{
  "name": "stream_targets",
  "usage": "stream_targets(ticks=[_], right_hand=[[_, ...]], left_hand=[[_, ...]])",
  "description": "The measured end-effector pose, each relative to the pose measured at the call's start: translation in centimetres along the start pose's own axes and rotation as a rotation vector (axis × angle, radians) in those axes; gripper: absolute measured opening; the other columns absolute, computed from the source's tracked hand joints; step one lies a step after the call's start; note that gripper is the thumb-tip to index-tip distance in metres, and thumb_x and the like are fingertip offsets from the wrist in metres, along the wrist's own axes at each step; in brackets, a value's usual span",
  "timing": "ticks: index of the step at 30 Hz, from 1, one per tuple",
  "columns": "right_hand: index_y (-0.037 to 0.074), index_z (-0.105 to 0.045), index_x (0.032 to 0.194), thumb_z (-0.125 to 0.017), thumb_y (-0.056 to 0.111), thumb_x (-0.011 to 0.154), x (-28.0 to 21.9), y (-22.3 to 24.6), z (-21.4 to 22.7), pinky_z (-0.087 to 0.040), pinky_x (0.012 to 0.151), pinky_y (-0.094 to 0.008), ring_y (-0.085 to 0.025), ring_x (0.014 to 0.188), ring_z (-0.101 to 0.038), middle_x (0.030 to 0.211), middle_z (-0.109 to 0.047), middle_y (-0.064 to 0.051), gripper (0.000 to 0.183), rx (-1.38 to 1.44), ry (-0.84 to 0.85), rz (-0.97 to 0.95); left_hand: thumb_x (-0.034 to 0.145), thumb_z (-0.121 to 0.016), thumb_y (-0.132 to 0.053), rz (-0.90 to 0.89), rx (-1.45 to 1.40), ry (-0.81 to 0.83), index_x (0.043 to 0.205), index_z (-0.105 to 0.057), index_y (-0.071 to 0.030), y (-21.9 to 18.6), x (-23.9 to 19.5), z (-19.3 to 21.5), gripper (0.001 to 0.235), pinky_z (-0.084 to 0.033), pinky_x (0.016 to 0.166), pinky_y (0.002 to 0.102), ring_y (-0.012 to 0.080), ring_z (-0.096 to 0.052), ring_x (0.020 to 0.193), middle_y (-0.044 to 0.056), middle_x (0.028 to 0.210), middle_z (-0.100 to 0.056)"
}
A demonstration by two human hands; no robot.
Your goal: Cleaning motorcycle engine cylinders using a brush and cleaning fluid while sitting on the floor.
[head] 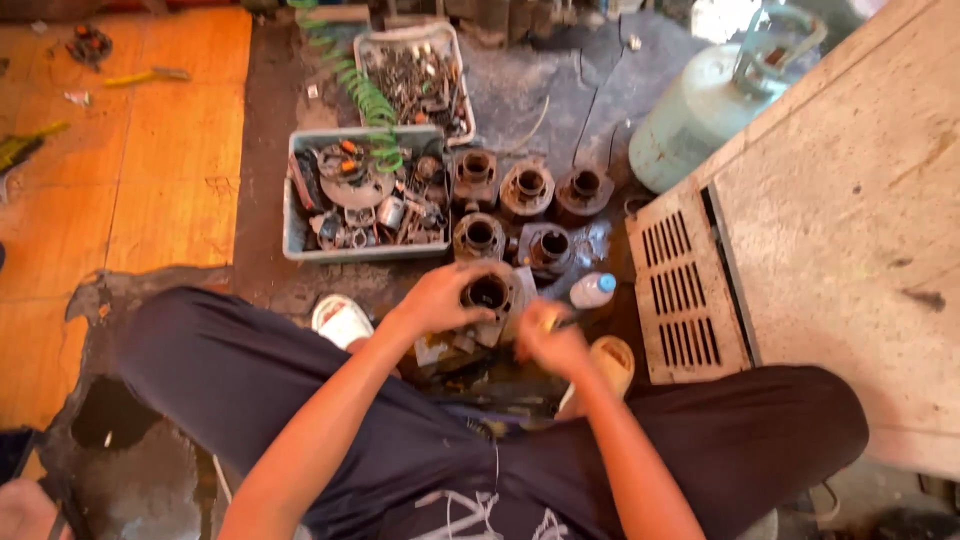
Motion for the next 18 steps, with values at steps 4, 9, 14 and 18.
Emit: stream_targets(ticks=[4,9,14,18], right_hand=[[0.011,-0.069,0.083,-0.064,0.015,0.089,-0.5,0.0,-0.1,-0.057,0.067,-0.034,-0.023,0.071,-0.073,0.068,-0.073,-0.012,0.008,-0.071,0.065,-0.098],[0.016,-0.066,0.086,-0.059,0.025,0.1,0.5,-0.7,1.5,-0.052,0.073,-0.031,-0.016,0.076,-0.068,0.074,-0.074,-0.004,0.018,-0.118,-0.126,-0.044],[0.01,-0.072,0.076,-0.064,0.013,0.085,-1.4,2.5,-1.4,-0.059,0.063,-0.032,-0.021,0.055,-0.073,0.055,-0.071,-0.01,0.012,0.045,0.138,-0.199],[0.01,-0.07,0.086,-0.057,0.013,0.098,0.9,2.3,2.7,-0.053,0.067,-0.032,-0.016,0.064,-0.066,0.063,-0.07,-0.014,0.018,-0.003,-0.134,-0.051]], left_hand=[[0.084,-0.081,-0.048,0.014,-0.035,0.027,0.15,-0.054,-0.02,-1.1,0.1,0.1,0.076,-0.05,0.109,0.051,0.0387,-0.063,0.127,0.016,0.138,-0.064],[0.084,-0.08,-0.047,0.009,0.002,0.01,0.149,-0.053,-0.019,-1.8,-0.3,1.1,0.076,-0.05,0.108,0.053,0.0421,-0.062,0.126,0.019,0.137,-0.063],[0.083,-0.08,-0.051,0.035,-0.026,0.041,0.15,-0.054,-0.022,-0.7,0.1,0.3,0.077,-0.05,0.108,0.051,0.0383,-0.063,0.126,0.017,0.136,-0.064],[0.083,-0.081,-0.047,0.025,-0.029,0.013,0.149,-0.053,-0.02,-0.4,-0.1,-0.1,0.076,-0.051,0.107,0.053,0.0428,-0.062,0.125,0.021,0.135,-0.063]])
Point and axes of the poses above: each hand's wrist, its own x-axis towards the middle knuckle, its own z-axis out of the back of the hand, y = z × x, the point moved 10 cm from there along x, towards the middle knuckle
